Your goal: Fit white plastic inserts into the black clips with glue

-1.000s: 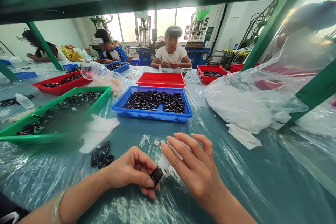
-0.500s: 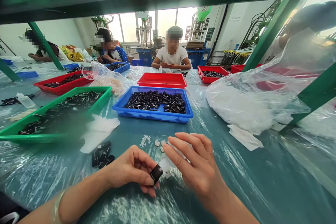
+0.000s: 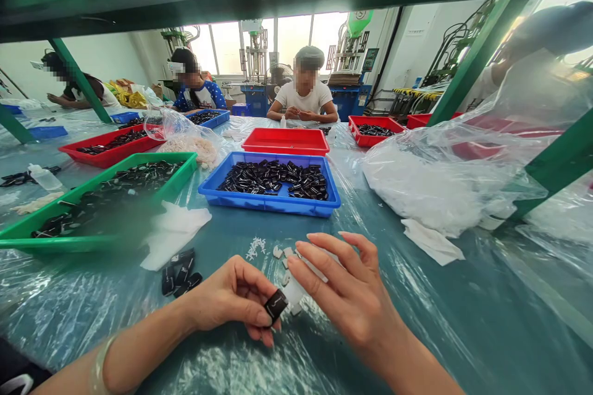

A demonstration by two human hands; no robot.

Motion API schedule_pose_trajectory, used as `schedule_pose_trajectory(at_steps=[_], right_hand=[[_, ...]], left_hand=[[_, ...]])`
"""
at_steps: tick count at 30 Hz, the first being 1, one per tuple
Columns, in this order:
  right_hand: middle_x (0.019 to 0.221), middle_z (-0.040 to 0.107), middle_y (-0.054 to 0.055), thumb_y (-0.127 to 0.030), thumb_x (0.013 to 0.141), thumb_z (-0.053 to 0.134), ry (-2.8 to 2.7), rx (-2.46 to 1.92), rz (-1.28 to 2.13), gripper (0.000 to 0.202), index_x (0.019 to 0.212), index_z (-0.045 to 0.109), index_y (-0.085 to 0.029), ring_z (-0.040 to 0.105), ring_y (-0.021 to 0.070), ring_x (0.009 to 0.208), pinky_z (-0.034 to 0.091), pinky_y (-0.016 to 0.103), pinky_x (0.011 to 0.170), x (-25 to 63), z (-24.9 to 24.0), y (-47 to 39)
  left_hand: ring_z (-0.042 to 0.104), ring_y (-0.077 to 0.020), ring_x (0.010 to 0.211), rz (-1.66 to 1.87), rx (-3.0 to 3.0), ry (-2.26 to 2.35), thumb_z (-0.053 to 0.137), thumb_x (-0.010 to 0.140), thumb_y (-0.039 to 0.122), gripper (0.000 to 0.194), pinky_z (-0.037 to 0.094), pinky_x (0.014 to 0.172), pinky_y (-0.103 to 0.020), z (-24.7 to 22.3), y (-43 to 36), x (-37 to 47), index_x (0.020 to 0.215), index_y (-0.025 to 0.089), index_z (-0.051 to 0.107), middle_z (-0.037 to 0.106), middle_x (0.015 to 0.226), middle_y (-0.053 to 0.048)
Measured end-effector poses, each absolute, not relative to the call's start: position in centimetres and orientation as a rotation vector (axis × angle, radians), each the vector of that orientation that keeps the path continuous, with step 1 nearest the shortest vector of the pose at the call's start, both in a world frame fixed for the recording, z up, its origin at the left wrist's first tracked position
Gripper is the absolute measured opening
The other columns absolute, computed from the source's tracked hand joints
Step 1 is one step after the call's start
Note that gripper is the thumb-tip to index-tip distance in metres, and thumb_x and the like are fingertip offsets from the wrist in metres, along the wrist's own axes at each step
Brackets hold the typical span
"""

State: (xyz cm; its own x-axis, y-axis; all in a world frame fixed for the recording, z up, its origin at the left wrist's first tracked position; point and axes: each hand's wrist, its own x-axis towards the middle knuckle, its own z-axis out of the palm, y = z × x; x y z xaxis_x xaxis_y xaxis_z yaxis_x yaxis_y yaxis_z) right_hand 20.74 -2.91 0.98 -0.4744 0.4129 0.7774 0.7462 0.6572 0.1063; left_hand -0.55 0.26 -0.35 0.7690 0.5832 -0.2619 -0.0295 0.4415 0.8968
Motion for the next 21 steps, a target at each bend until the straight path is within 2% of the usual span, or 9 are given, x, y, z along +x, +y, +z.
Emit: schedule_pose_trajectory(at_steps=[7, 21], right_hand=[[0.101, 0.070, 0.004, -0.013, 0.093, 0.039, -2.089, -0.938, -0.608, 0.027, 0.102, 0.063, -0.023, 0.058, 0.0203, 0.103, 0.035, 0.044, 0.092, 20.24, 0.59, -3.02], [0.093, 0.071, 0.004, -0.001, 0.083, 0.044, -2.065, -0.963, -0.542, 0.032, 0.097, 0.061, -0.023, 0.063, 0.0208, 0.093, 0.040, 0.040, 0.082, 20.13, 0.96, -2.16]], left_hand=[[0.066, -0.0134, 0.061, 0.382, 1.060, 0.616, 0.075, 0.061, 0.020, 0.015, 0.048, 0.054, -0.017, -0.30, 0.10, -0.34, 0.074, 0.011, 0.073, 0.070, 0.069, -0.005], [0.067, -0.0144, 0.061, 0.502, 1.064, 0.644, 0.076, 0.059, 0.020, 0.018, 0.049, 0.054, -0.018, 0.08, 0.18, -0.13, 0.074, 0.011, 0.073, 0.070, 0.069, -0.006]])
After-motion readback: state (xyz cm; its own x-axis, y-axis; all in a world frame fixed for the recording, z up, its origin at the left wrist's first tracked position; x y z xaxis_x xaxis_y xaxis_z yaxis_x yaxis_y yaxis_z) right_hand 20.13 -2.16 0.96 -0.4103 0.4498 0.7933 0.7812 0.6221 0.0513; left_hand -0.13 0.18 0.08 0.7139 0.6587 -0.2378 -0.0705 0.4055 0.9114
